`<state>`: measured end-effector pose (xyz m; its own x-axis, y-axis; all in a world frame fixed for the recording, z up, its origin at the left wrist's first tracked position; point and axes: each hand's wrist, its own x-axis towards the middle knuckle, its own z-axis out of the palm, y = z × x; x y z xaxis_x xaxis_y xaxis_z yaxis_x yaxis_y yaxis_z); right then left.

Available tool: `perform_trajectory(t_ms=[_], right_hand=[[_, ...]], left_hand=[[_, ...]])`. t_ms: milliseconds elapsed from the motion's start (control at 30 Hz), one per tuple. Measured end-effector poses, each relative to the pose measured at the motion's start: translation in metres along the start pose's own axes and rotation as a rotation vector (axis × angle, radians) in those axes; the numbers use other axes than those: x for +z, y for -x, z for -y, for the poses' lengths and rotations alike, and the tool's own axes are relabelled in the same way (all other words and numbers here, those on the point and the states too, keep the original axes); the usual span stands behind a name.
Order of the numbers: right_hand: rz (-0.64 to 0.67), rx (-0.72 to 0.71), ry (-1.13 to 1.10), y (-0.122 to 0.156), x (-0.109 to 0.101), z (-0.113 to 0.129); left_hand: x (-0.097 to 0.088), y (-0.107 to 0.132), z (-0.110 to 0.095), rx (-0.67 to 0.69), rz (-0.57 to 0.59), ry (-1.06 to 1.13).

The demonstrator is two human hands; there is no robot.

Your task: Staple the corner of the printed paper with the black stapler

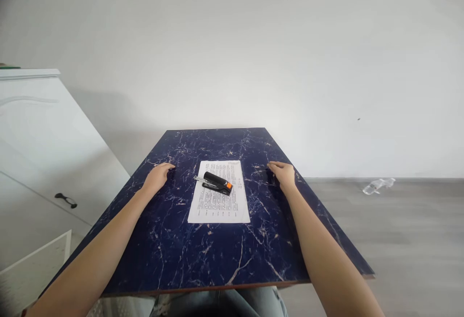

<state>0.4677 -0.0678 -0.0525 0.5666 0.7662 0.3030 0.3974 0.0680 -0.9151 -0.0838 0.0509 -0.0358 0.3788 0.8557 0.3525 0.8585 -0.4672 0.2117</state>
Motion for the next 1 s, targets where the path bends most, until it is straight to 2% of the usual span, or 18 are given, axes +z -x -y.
perform_trajectory(t_ms=[133, 233, 400, 567, 633, 733, 800, 1000], right_hand=[[-0.012, 0.004, 0.070, -0.003, -0.001, -0.002], [-0.016, -0.047, 0.207, -0.004, -0.002, 0.000], [0.053, -0.104, 0.354, -0.004, -0.001, 0.003], [0.116, -0.132, 0.391, -0.004, 0.005, 0.006], [0.135, -0.170, 0.406, -0.004, 0.007, 0.008], [0.105, -0.246, 0.434, -0.001, 0.008, 0.012], [0.071, -0.279, 0.447, 0.002, 0.008, 0.015], [0.072, -0.263, 0.458, 0.009, 0.011, 0.025]], left_hand=[[-0.004, 0.000, -0.004, -0.020, -0.031, 0.007], [-0.007, 0.000, -0.010, -0.034, -0.040, -0.001], [-0.012, 0.000, -0.021, -0.047, -0.053, 0.014], [-0.017, 0.002, -0.031, -0.130, -0.126, 0.065], [-0.020, 0.003, -0.037, -0.156, -0.186, 0.148], [-0.022, 0.007, -0.054, -0.147, -0.271, 0.408], [-0.023, 0.012, -0.072, -0.106, -0.263, 0.541], [-0.015, 0.024, -0.125, 0.049, -0.241, 0.673]])
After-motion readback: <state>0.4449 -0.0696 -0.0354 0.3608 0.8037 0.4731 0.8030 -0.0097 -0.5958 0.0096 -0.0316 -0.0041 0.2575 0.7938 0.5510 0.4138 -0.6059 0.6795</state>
